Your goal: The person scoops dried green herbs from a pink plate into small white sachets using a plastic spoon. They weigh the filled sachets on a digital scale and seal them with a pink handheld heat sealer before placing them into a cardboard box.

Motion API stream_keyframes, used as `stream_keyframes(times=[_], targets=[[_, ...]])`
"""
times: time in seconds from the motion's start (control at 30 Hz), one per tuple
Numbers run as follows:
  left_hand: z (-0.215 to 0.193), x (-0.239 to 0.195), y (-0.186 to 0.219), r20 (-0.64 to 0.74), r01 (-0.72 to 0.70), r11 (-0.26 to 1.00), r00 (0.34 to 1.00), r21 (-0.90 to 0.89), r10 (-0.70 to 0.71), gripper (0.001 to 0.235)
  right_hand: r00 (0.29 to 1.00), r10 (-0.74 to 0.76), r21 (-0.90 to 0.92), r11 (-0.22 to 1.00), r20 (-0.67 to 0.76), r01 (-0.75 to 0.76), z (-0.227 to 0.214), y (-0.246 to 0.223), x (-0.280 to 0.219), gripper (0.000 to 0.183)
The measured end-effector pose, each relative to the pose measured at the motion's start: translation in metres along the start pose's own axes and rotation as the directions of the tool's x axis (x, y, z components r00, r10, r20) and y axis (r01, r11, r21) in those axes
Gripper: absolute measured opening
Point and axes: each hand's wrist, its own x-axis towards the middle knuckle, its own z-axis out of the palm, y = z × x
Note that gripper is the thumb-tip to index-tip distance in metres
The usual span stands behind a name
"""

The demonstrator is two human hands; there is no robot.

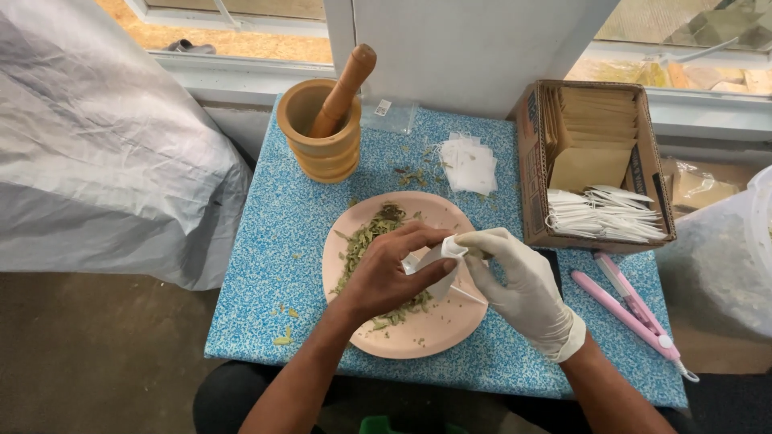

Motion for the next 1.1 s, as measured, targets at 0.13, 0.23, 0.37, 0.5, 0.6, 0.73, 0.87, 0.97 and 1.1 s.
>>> stream_keyframes(times=[0.13,0.23,0.37,0.5,0.6,0.73,0.87,0.97,1.1], targets=[[0.002,-0.002,-0.003,0.000,0.006,0.999,1.000,0.050,-0.006,0.033,0.999,-0.021,-0.029,0.999,0.030,0.022,-0.007,-0.003,0.000,0.032],[0.003,-0.002,0.003,-0.007,0.008,0.992,1.000,0.128,-0.007,0.035,0.995,0.033,-0.065,0.998,0.094,-0.027,-0.011,0.002,-0.004,0.026],[0.006,-0.003,0.002,0.031,-0.002,0.976,0.999,0.216,-0.005,0.043,0.986,0.157,-0.186,0.972,0.052,-0.145,-0.004,0.000,-0.003,0.020],[0.002,-0.001,0.003,0.078,0.008,0.981,0.997,0.194,-0.024,0.056,0.968,0.251,-0.001,0.968,0.025,-0.251,-0.007,-0.006,0.004,0.004],[-0.009,0.001,-0.005,0.075,0.067,0.995,0.995,0.077,-0.073,0.062,0.945,0.326,0.170,0.929,0.034,-0.327,-0.009,-0.001,0.004,0.007],[-0.018,-0.003,-0.019,0.085,0.098,0.995,0.991,0.028,-0.100,0.070,0.929,0.355,0.252,0.894,0.101,-0.369,-0.011,0.002,0.003,0.008],[-0.026,-0.004,-0.018,0.160,0.124,0.992,0.980,-0.012,-0.121,0.056,0.941,0.250,0.259,0.916,0.228,-0.306,-0.017,0.001,0.005,0.019],[-0.036,-0.003,-0.017,0.215,0.148,0.987,0.968,-0.057,-0.133,0.042,0.916,0.217,0.184,0.939,0.337,-0.290,-0.024,-0.007,0.003,0.028],[-0.048,-0.003,-0.011,0.331,0.240,0.965,0.924,-0.106,-0.193,0.036,0.903,0.241,0.071,0.956,0.357,-0.283,-0.017,-0.004,0.001,0.035]])
